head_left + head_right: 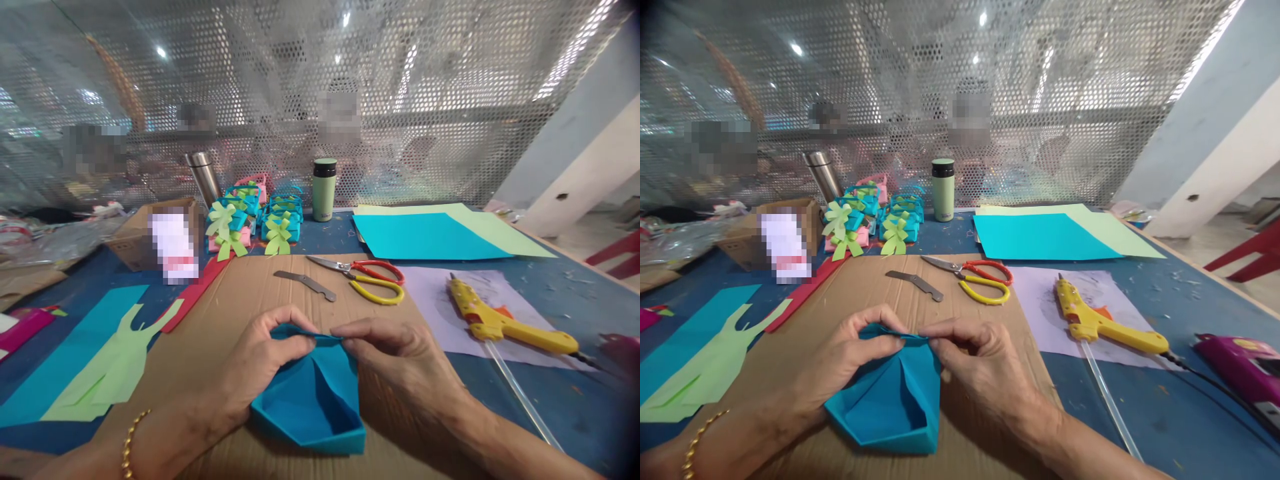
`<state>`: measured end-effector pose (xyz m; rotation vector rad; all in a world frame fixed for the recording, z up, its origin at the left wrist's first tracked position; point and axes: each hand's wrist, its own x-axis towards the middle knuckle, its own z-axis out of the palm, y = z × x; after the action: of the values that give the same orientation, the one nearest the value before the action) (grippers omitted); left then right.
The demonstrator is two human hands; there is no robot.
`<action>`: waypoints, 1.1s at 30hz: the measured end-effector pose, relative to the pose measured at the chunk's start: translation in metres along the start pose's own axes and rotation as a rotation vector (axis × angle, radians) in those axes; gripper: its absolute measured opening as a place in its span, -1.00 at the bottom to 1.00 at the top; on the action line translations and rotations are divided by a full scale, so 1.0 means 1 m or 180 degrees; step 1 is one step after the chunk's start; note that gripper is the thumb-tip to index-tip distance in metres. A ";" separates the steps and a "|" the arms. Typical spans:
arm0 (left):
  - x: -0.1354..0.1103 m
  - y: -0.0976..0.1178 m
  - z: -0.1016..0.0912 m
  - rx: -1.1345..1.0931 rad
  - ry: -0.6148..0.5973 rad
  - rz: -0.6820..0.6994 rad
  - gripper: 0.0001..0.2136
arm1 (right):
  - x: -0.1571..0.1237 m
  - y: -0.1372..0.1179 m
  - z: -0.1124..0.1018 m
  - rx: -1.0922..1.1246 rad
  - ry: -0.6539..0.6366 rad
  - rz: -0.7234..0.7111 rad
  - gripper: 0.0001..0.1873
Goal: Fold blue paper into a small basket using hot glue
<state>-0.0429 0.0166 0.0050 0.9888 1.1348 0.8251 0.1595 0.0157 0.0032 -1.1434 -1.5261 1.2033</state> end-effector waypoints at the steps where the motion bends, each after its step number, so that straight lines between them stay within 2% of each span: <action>1: 0.000 0.000 0.000 -0.0019 -0.0006 0.0043 -0.80 | 0.000 0.001 0.000 0.0021 0.0008 -0.0011 -0.81; 8: 0.000 0.008 -0.006 0.0110 -0.0295 0.0440 -0.79 | 0.000 0.001 -0.003 -0.0175 0.0182 -0.0059 -0.80; 14: -0.001 0.010 -0.006 0.0509 0.0006 0.0631 -0.90 | -0.001 0.000 -0.006 -0.0254 0.0123 0.0036 -0.76; 19: -0.001 0.007 -0.007 0.0626 0.0081 0.0803 -0.94 | -0.002 0.005 -0.007 -0.0253 0.0027 0.0060 -0.75; 26: 0.001 0.004 -0.009 0.0590 0.0037 0.0554 -0.87 | -0.002 0.002 -0.006 -0.0283 0.0044 0.0064 -0.75; 33: 0.000 0.008 -0.009 0.0810 -0.0050 0.0667 -0.88 | -0.002 0.001 -0.006 -0.0262 0.0092 0.0055 -0.76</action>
<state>-0.0522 0.0217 0.0115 1.3410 1.1548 0.8507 0.1656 0.0154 0.0031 -1.2249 -1.5591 1.1396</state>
